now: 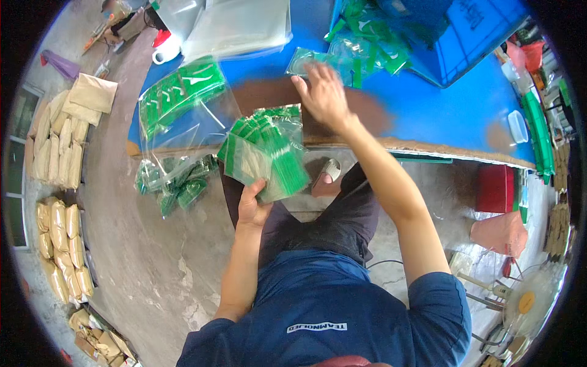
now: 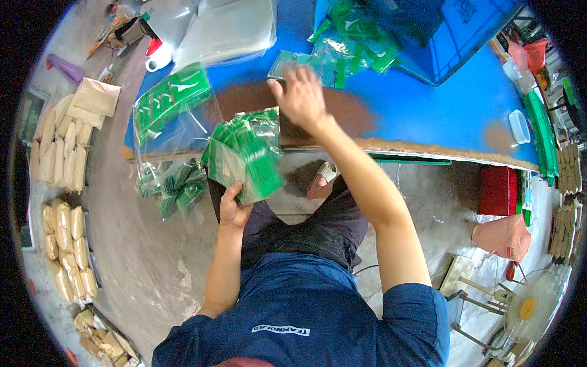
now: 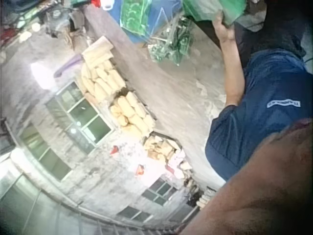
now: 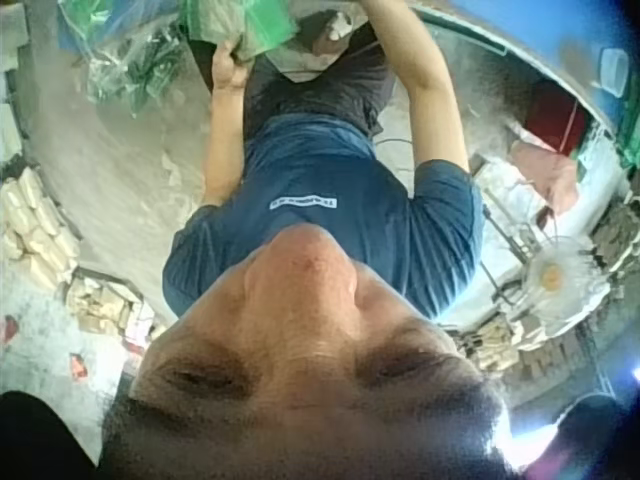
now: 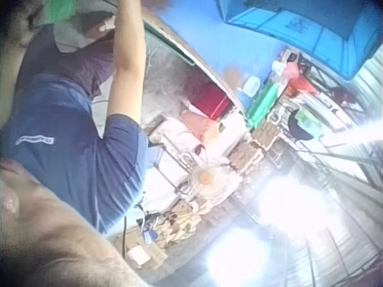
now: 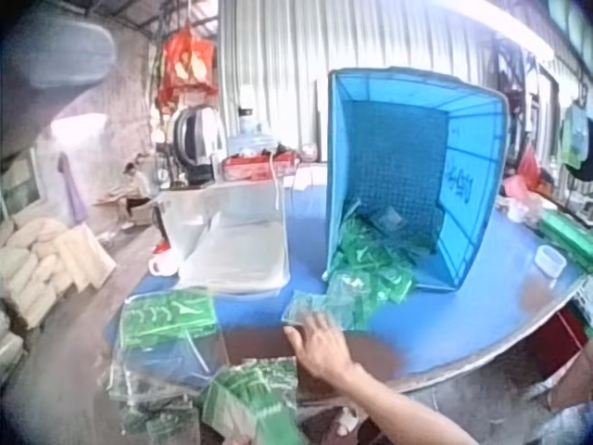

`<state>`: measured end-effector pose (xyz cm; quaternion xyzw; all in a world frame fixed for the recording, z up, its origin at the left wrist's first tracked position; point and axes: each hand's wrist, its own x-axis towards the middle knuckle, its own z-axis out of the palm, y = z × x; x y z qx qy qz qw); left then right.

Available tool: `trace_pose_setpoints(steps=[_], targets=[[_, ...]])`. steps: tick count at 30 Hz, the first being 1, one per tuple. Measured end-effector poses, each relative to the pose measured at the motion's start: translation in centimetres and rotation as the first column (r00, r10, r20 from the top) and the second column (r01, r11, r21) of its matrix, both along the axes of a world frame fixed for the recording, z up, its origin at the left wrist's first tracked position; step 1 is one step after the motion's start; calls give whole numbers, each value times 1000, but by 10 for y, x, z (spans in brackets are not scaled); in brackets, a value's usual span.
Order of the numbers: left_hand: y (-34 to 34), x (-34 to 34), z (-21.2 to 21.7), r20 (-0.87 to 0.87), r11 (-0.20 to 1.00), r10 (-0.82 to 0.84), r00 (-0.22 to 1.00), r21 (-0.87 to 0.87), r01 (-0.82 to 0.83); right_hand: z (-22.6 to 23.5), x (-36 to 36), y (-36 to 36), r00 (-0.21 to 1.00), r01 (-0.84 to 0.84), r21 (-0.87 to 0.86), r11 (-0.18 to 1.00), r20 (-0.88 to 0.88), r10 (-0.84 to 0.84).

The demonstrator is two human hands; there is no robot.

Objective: The recorder is sorting green plastic packets and placing them into larger clear plastic bags on a blue work table.

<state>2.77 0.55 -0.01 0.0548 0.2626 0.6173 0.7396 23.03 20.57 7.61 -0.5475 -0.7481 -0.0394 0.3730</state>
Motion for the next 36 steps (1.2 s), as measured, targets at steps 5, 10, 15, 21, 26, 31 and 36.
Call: trace_pose_setpoints(steps=[5,10,15,21,26,31,36], targets=[[-13,-20,-12,23,999,0,1000,46,-1,-22,13,-58,960,-158,-118,980,212,181],[-8,-25,-14,14,997,-25,1000,70,24,25,-6,-77,817,-563,-486,669,-450,361],[-2,-17,-18,-58,998,57,997,29,-56,-14,-25,-19,985,8,2,1000,174,-8],[-19,-41,-19,57,992,50,997,117,-57,5,-3,-64,867,-445,-350,824,-400,298],[-4,-26,-12,28,996,3,1000,89,-6,-12,-24,-66,416,-795,-254,551,-889,191],[1,-4,-4,-20,998,56,998,34,-56,-14,-23,-87,428,-294,-131,947,-904,8],[33,10,75,-375,953,90,922,301,29,46,2,-120,507,-653,-360,667,-861,32]])
